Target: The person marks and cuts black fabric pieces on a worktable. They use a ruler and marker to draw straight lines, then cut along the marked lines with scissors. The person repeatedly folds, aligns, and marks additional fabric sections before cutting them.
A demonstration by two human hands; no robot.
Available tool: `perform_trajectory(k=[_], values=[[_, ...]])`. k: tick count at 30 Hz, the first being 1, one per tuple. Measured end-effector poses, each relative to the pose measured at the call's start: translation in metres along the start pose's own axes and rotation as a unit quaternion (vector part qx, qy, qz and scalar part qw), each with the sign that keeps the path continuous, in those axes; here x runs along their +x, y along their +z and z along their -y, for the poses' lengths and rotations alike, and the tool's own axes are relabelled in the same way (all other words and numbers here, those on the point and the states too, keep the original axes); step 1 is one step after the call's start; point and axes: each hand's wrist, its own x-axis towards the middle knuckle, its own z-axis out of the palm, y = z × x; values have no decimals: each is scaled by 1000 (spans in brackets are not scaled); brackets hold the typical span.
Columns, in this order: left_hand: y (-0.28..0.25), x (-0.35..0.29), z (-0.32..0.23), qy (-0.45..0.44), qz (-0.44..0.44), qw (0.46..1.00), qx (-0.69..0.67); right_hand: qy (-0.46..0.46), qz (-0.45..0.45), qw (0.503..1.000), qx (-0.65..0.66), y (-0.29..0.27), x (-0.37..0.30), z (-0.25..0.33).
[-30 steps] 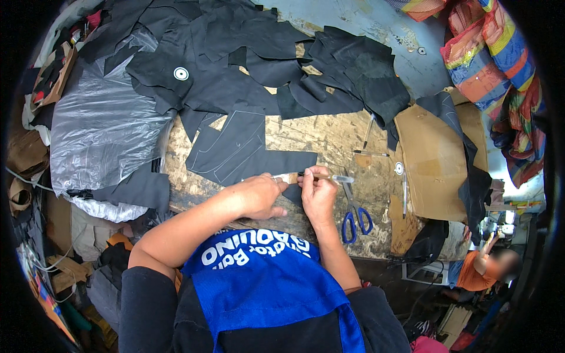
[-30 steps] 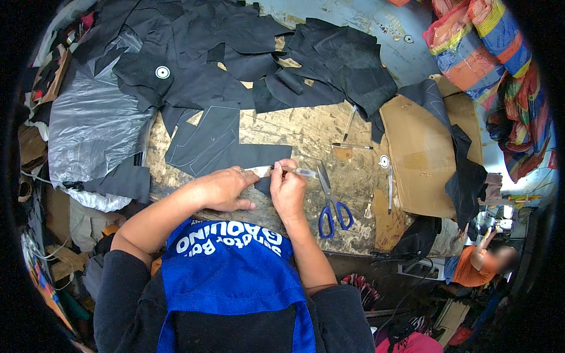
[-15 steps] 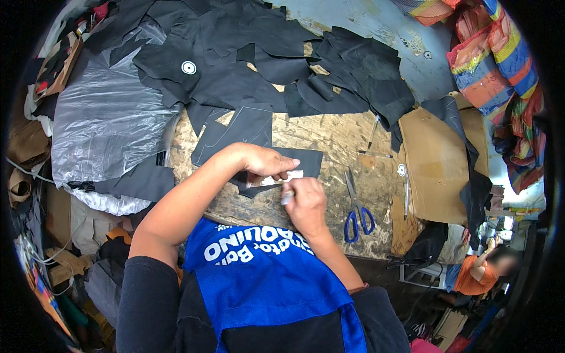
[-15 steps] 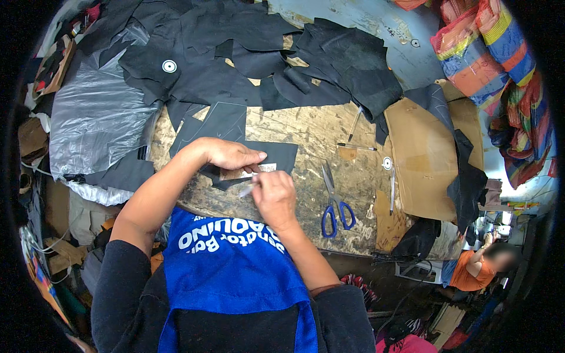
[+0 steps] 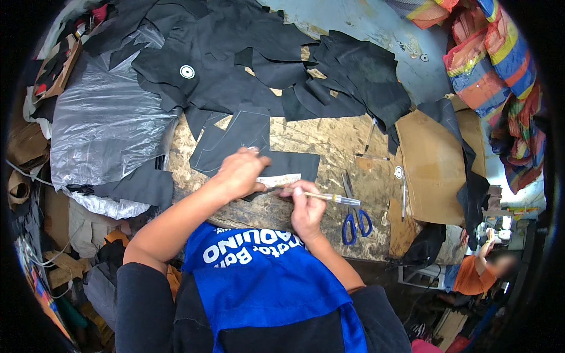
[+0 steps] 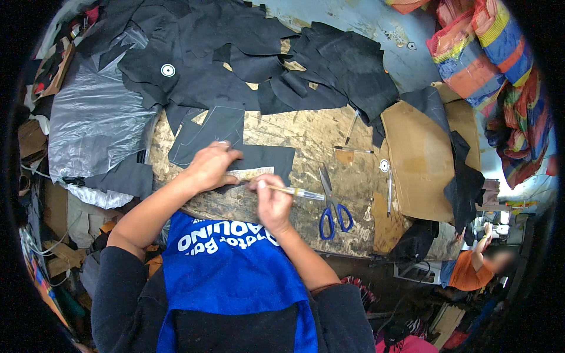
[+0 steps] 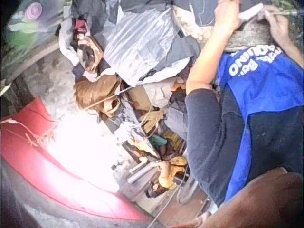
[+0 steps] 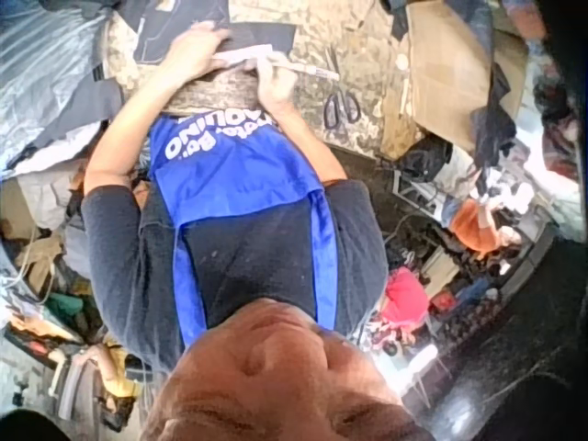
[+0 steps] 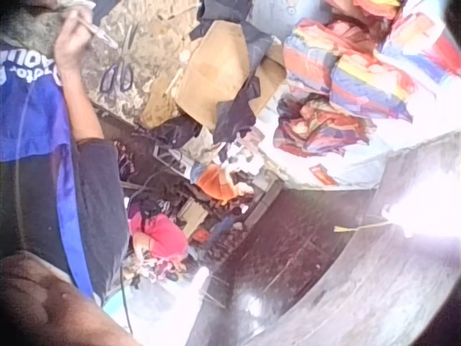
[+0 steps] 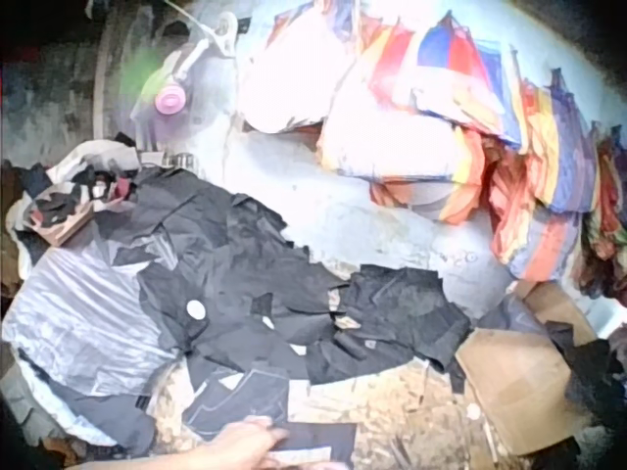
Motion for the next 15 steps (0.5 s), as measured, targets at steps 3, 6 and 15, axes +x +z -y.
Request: perform_trajectory(k=[3,6,15], values=[[-2,-22,21,-127,-64,990,10,32,-4,999,-37,-2,6,-15],[-5,-44,43,-178,-168,969,-15,-55,83,980,-172,1,6,-23],[23,-66,53,-148,-408,879,-196,-65,96,967,-228,6,8,-21]])
